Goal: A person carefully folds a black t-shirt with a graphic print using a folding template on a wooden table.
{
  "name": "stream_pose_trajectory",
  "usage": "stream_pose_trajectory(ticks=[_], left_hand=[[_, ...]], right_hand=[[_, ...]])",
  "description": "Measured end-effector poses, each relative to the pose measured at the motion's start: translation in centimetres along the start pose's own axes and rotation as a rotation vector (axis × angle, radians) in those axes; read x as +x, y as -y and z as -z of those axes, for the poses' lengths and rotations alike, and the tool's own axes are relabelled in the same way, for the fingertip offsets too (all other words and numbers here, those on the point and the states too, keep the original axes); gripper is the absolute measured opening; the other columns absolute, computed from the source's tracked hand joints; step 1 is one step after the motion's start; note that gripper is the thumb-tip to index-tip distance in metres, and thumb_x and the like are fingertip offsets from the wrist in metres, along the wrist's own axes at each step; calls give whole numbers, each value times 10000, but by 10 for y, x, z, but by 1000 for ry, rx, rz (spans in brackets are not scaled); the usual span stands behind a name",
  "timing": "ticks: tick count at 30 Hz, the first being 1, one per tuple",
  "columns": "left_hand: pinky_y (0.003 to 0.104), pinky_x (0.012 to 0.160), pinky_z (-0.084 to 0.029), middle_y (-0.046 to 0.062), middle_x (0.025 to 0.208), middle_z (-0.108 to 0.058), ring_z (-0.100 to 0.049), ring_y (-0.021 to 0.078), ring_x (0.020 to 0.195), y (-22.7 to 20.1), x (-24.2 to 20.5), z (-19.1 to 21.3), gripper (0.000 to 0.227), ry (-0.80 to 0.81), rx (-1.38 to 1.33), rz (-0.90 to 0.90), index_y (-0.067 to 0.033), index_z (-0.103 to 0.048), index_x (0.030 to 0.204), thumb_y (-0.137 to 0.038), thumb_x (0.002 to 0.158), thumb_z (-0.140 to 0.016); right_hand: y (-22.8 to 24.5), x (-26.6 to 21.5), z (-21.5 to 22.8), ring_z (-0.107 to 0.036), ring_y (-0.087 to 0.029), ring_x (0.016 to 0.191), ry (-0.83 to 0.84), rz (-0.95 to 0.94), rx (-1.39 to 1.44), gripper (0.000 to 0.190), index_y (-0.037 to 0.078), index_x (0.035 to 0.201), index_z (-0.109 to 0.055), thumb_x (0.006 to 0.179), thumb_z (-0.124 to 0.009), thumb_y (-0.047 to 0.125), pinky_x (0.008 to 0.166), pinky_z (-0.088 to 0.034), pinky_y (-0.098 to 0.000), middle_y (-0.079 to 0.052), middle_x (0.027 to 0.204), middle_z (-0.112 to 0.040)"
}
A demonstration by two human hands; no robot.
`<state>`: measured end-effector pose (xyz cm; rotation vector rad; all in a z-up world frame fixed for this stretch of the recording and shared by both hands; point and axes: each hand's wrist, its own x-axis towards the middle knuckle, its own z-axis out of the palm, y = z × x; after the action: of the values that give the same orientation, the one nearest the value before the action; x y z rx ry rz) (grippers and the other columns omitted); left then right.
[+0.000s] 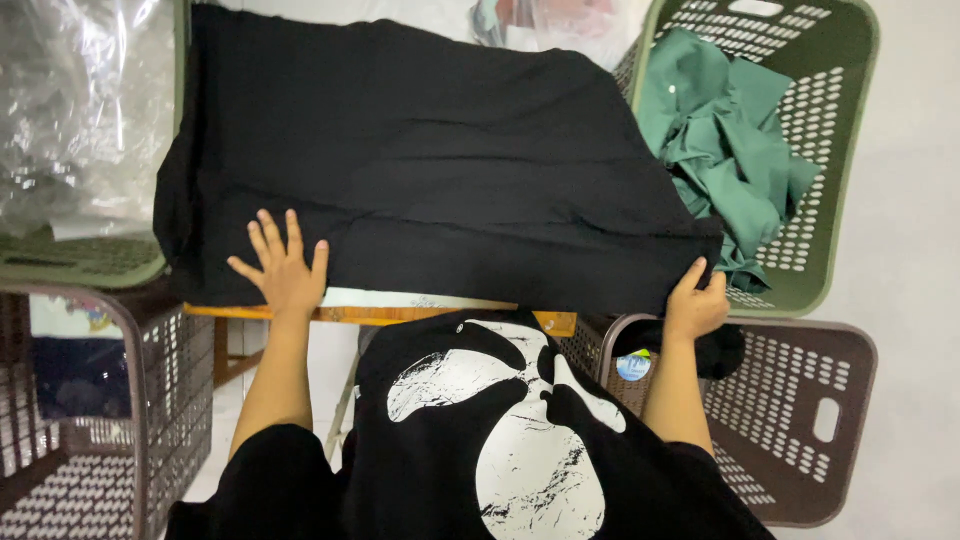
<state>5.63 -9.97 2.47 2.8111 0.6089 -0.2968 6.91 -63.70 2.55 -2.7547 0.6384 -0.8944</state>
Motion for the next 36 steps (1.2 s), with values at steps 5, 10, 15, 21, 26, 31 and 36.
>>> stream_pose_trajectory(ticks=[5, 10, 15, 21, 26, 31, 36], left_hand=[[666, 935, 29, 137, 1460, -88, -43, 303, 1341, -20, -13, 1, 581, -3, 12, -79, -173, -237, 1387, -430, 879, -351], [661, 948, 32, 121, 1461, -71, -19, 276, 1345, -29, -28, -3, 585, 24, 23, -50, -185, -204, 1387, -459, 881, -306], [643, 944, -6, 94, 1455, -120, -83, 248, 1334, -15, -22, -4, 596, -13, -15, -68, -196, -223, 1380, -471, 865, -340], [484, 958, -224, 167, 1202, -480, -424, 291, 1157, 30, 13, -5, 502, -566, 74, -172, -7, -459, 1235, -317, 840, -476], [475, 1038, -73, 167, 1413, -216, -182, 301, 1302, 43, 23, 5, 539, -203, -70, -153, -47, -298, 1358, -308, 901, -414], [480, 1030, -99, 176, 1408, -223, -211, 318, 1290, 51, 28, 15, 561, -158, -75, -133, -55, -310, 1355, -307, 878, -463], [488, 1015, -118, 198, 1403, -235, -227, 339, 1279, 55, 35, 12, 586, -162, -40, -195, -31, -314, 1356, -277, 860, -506]], right_hand=[[-35, -10, -5, -572, -311, 469, 131, 135, -568, 362, 130, 658, -572, 827, -633, 444, 466, -411, -387, -119, 488, -534], [-32, 14, -6, -442, -350, 947, 643, -106, -797, 430, 138, 930, -669, 862, -496, 526, 712, -301, -441, -158, 955, -594], [-38, 13, -22, -180, -399, 1229, 792, -219, -790, 537, 60, 1116, -613, 856, -503, 516, 911, -61, -597, -248, 1210, -482], [104, 5, 3, -326, -414, 1198, 237, 535, -221, 268, -7, 1079, -557, 884, -542, 176, 952, -210, -515, -264, 1220, -462], [173, -44, -26, -237, -361, 1277, 593, 734, 88, 520, 124, 1266, -448, 785, -569, 283, 1006, -134, -507, -197, 1376, -301], [180, -67, -38, -185, -374, 1290, 727, 618, 49, 532, 134, 1315, -384, 838, -463, 356, 1007, -126, -523, -206, 1395, -240], [187, -61, -30, -164, -382, 1293, 784, 600, 11, 557, 140, 1327, -356, 827, -488, 348, 1003, -134, -531, -213, 1401, -209]])
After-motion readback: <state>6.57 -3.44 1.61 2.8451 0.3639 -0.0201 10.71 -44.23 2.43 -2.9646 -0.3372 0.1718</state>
